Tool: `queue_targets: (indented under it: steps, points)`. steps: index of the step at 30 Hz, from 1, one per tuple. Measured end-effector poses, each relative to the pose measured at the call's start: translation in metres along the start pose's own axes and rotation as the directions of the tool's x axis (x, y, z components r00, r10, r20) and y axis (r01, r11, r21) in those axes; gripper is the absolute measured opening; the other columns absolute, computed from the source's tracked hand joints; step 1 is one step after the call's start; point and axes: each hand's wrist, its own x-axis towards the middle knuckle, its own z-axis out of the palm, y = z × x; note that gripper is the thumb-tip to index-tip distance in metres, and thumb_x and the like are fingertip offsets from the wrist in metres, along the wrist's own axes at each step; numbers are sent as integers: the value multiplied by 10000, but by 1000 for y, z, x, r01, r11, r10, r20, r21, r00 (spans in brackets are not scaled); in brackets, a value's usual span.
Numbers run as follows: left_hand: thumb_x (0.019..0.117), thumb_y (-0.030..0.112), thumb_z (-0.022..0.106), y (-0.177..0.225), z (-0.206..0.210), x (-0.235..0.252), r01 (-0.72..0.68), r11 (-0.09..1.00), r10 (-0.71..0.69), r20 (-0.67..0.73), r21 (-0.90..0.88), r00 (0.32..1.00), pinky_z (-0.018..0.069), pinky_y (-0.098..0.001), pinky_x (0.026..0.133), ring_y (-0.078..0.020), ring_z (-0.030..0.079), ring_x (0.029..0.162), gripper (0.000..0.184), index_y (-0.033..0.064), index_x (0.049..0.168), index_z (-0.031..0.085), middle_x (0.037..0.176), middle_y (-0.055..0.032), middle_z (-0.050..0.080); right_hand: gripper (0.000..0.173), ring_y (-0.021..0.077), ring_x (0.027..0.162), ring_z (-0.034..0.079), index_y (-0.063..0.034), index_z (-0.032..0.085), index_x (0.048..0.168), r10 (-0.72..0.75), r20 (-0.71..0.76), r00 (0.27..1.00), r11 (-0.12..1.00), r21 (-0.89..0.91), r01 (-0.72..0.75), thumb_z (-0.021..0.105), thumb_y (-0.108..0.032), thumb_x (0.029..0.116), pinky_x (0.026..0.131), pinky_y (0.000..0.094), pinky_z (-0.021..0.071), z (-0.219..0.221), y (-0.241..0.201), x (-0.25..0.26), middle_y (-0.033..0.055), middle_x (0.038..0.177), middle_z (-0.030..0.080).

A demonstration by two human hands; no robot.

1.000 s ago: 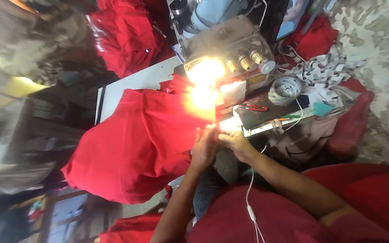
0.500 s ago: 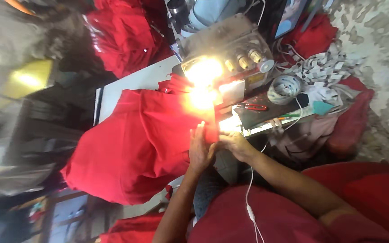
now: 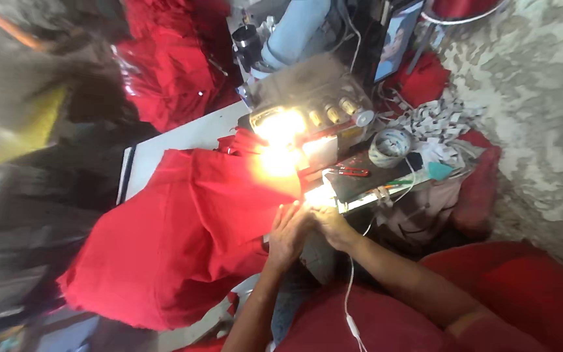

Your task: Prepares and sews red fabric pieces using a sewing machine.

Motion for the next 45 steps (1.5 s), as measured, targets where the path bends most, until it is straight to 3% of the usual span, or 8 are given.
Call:
queue_targets:
  steps: [2,6,11,13,17,23,31,45]
  points:
    - [968,119,658,-3,1,-2,81,993,-78,34,-83,996,410,-449,1171,-203,653,1258,372,-3,1319,630,1293,-115,711,199,125,796,680,47,651,1113,21,18,1000,1000,18,-22,479,-37,1058,774,303,581,1,-1,1,79,893,702]
    - [922,178,657,-15,-1,-8,271,947,-270,29,-174,962,392,-543,1160,-398,550,1353,584,-118,1403,510,1438,-270,568,145,137,788,708,70,629,1079,7,48,999,998,65,-10,506,11,1029,785,306,602,0,-3,3,91,882,714]
    - [976,311,571,-13,-2,1,185,983,-185,33,-11,982,286,-719,1129,-480,546,1333,447,14,1283,702,1380,-258,622,144,111,773,696,64,621,1104,-13,53,999,999,47,11,519,30,1009,774,291,597,0,-3,3,61,880,706]
    - [1006,263,547,-9,-3,4,139,990,-139,23,7,990,312,-706,1116,-431,609,1282,346,83,1212,760,1315,-201,684,156,100,803,685,63,641,1090,-42,49,998,999,5,42,515,31,1004,790,284,588,1,-4,3,60,911,702]
    - [1024,196,536,-10,-7,13,127,991,-127,9,-29,992,337,-653,1132,-369,657,1237,302,32,1078,784,1226,-150,737,167,116,843,702,76,653,1089,-68,38,997,997,-15,69,513,15,1020,805,291,594,2,-5,2,86,946,717]
    - [1064,108,495,-6,-38,28,-182,977,178,48,114,983,513,-368,1057,-233,723,1135,242,39,1085,726,1096,-121,778,160,103,840,705,90,657,1102,-82,41,996,996,-27,83,544,13,1019,801,278,599,5,-14,-11,93,955,722]
    - [1012,56,569,2,-27,12,-64,998,64,-10,-9,998,515,-416,1064,-291,706,1164,164,-12,1049,713,1127,-192,751,143,62,772,658,44,687,1101,-121,-4,993,983,-140,119,603,22,986,750,243,566,11,-13,-28,51,906,710]
    - [1011,79,573,-5,-34,15,-225,972,220,71,68,973,477,-421,1101,-280,675,1221,195,42,1131,723,1209,-142,740,176,51,744,648,33,679,1145,-142,-6,990,976,-169,139,583,16,999,722,223,556,10,-18,-38,52,892,707]
